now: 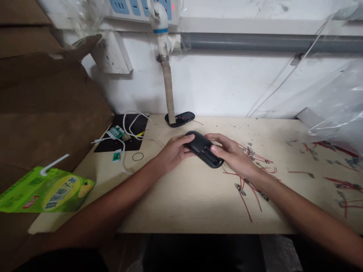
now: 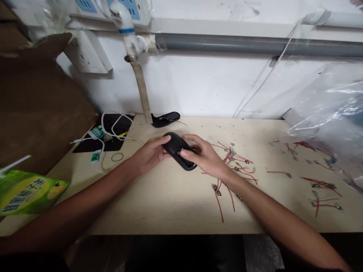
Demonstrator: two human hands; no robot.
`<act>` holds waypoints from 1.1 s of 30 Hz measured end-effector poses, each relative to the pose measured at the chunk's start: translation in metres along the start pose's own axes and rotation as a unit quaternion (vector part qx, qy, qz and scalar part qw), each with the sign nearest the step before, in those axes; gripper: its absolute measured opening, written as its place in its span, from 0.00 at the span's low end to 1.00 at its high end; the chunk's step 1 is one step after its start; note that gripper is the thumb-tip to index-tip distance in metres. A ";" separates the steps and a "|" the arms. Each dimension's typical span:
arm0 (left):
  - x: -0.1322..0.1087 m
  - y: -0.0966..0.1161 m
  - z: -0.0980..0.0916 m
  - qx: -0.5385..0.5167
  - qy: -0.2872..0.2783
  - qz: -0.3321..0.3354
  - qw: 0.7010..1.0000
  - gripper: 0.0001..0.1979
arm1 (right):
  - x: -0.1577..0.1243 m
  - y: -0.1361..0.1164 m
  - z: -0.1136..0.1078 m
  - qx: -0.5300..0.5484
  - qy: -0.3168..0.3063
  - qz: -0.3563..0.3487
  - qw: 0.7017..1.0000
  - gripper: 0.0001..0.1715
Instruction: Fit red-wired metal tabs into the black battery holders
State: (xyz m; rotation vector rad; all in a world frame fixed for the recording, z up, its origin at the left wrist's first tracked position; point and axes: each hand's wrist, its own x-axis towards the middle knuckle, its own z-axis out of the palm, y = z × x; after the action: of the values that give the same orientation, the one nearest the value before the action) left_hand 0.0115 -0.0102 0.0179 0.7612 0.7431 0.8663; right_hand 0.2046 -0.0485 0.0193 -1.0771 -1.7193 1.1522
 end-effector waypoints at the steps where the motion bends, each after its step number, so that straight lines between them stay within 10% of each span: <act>1: 0.000 0.001 0.000 -0.006 -0.005 -0.002 1.000 0.09 | 0.001 0.001 0.000 0.039 0.010 0.026 0.999 0.28; 17: 0.003 0.016 -0.001 -0.031 0.100 -0.019 0.994 0.04 | -0.002 -0.021 -0.025 0.143 -0.210 0.198 0.947 0.26; 21: 0.005 0.016 -0.002 0.014 0.113 -0.027 0.993 0.06 | 0.006 -0.013 -0.039 -0.085 -0.054 0.130 0.986 0.26; 25: 0.005 0.012 -0.003 0.098 0.097 -0.032 0.990 0.08 | 0.014 0.005 -0.062 -0.377 0.115 0.083 0.915 0.15; 33: 0.003 0.009 -0.003 0.200 0.058 -0.016 0.978 0.13 | 0.013 0.022 -0.088 -0.472 0.035 0.088 0.877 0.09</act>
State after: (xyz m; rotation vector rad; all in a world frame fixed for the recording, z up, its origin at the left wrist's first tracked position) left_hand 0.0071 -0.0033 0.0230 1.0575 1.0491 0.7447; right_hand 0.2861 -0.0068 0.0244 -1.8404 -2.2013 0.2843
